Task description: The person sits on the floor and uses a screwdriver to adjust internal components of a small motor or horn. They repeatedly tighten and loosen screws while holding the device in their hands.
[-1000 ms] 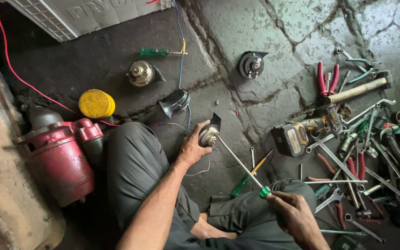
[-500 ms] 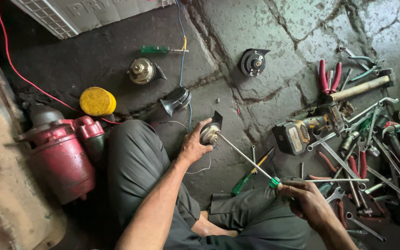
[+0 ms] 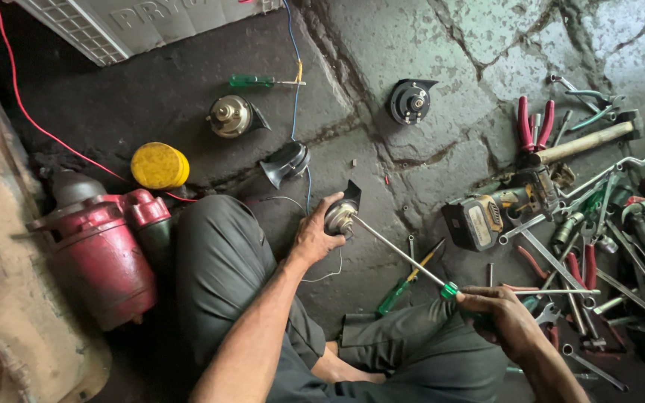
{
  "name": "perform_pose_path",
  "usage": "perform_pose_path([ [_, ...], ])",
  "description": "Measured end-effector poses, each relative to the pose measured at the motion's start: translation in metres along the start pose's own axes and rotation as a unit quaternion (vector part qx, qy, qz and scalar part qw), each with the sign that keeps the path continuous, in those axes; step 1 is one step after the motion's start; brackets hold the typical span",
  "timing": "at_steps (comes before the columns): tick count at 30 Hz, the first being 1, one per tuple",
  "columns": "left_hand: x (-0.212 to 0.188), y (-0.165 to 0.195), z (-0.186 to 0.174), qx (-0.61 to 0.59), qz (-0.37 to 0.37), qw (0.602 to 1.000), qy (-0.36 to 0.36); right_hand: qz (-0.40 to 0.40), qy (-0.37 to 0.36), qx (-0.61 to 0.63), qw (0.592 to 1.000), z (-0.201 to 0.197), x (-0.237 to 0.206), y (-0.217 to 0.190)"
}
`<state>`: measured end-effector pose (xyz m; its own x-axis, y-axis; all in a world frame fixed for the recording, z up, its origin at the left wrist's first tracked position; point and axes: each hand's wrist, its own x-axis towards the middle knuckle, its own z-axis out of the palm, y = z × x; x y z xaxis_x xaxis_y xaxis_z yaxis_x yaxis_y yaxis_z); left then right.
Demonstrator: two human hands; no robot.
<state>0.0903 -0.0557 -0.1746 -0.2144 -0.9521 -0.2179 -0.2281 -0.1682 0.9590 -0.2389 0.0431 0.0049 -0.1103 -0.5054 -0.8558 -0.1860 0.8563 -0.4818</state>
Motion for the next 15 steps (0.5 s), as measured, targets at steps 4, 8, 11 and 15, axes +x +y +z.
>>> perform_pose_path([
  [4,-0.0005,0.0007,-0.0004,-0.002,-0.005,1.000,0.001,0.024,0.001,-0.002,1.000,-0.0042,0.0048,-0.0016],
  [8,-0.0006,0.0026,-0.0004,-0.003,-0.030,1.000,-0.006,0.024,0.003,-0.009,1.000,-0.0044,0.0055,-0.0039],
  [11,-0.0009,0.0031,-0.0002,-0.003,-0.032,0.999,-0.008,0.023,-0.005,-0.005,1.000,-0.0025,0.0035,-0.0047],
  [15,-0.0013,0.0022,0.0000,-0.009,-0.030,1.000,-0.006,0.012,-0.002,-0.002,1.000,-0.0009,0.0010,-0.0054],
])
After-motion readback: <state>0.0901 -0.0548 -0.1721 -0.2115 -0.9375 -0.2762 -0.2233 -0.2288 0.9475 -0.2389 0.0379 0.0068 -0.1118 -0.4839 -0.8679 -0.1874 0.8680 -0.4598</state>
